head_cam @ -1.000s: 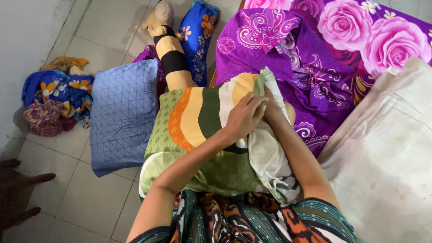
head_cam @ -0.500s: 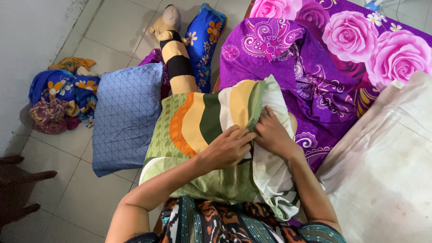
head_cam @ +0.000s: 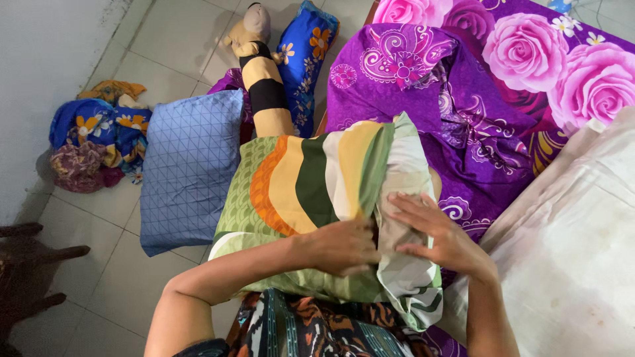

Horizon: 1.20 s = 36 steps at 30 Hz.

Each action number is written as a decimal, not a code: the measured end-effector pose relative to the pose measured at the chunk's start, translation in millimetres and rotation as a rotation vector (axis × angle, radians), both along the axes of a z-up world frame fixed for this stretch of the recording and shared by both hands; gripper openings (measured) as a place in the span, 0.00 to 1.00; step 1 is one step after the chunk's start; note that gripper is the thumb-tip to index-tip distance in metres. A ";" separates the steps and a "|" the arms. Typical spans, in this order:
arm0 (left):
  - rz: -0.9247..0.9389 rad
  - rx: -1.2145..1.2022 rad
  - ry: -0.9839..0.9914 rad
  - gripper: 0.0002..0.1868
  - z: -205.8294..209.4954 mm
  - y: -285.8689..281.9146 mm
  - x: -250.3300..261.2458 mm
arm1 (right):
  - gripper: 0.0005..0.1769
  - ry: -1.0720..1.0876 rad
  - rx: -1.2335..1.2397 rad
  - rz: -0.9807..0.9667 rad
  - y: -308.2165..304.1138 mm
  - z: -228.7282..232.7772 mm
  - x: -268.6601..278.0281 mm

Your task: The person inserts a pillow into a green and yellow patterned pillowcase, then into a blue geometric pillowcase, and finally into a purple paisley pillowcase. The person smooths and adjusts each pillowcase after insertion.

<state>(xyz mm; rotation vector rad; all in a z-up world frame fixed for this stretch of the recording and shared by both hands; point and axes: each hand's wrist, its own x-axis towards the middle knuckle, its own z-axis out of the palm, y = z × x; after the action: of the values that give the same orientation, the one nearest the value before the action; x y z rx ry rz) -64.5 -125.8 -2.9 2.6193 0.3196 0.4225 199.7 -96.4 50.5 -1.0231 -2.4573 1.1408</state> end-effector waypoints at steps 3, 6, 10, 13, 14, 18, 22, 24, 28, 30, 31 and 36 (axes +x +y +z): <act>-0.152 -0.138 0.327 0.16 5.6 -17.1 10.4 | 0.37 -0.015 0.084 0.040 -4.1 -10.9 -6.0; -0.252 -0.053 0.069 0.07 14.9 -31.5 23.5 | 0.28 -0.127 0.297 0.018 -12.6 -41.3 -17.9; -0.212 -0.146 -0.294 0.10 22.0 -36.9 50.0 | 0.29 -0.195 0.413 0.020 -20.5 -83.7 -32.3; -0.155 0.007 -0.226 0.08 15.7 -34.6 69.5 | 0.29 -0.045 0.392 -0.072 -20.9 -101.2 -39.3; -0.121 0.133 -0.164 0.06 12.3 -35.2 73.6 | 0.28 -0.015 0.349 -0.127 -21.7 -102.7 -39.8; -0.044 0.236 -0.212 0.06 2.5 -40.0 76.6 | 0.27 0.012 0.520 -0.101 -23.7 -83.1 -30.0; -0.035 0.166 -0.310 0.07 2.5 -38.4 70.6 | 0.25 0.104 0.288 -0.225 -35.6 -42.0 -1.7; -0.046 0.219 -0.242 0.06 6.3 -36.9 70.1 | 0.25 -0.053 0.280 -0.227 -46.8 -25.2 13.0; -0.166 0.059 -0.323 0.08 14.9 -34.2 70.7 | 0.26 -0.074 0.286 -0.131 -63.0 -31.4 6.4; -0.217 -0.010 -0.333 0.11 16.1 -36.6 72.0 | 0.18 -0.143 0.406 -0.177 -73.7 -47.3 -7.2; -0.210 -0.016 -0.354 0.10 14.9 -36.9 73.7 | 0.24 -0.213 0.418 -0.230 -75.4 -57.5 -13.6; -0.132 0.152 -0.333 0.06 3.2 -33.5 85.6 | 0.44 -0.361 0.427 -0.333 -79.0 -85.6 -27.2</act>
<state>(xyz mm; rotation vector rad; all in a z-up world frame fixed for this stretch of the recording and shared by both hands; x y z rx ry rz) 21.1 -159.2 0.3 2.6341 0.0042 0.8514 172.5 -175.3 -35.1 -1.5139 -2.4898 0.3296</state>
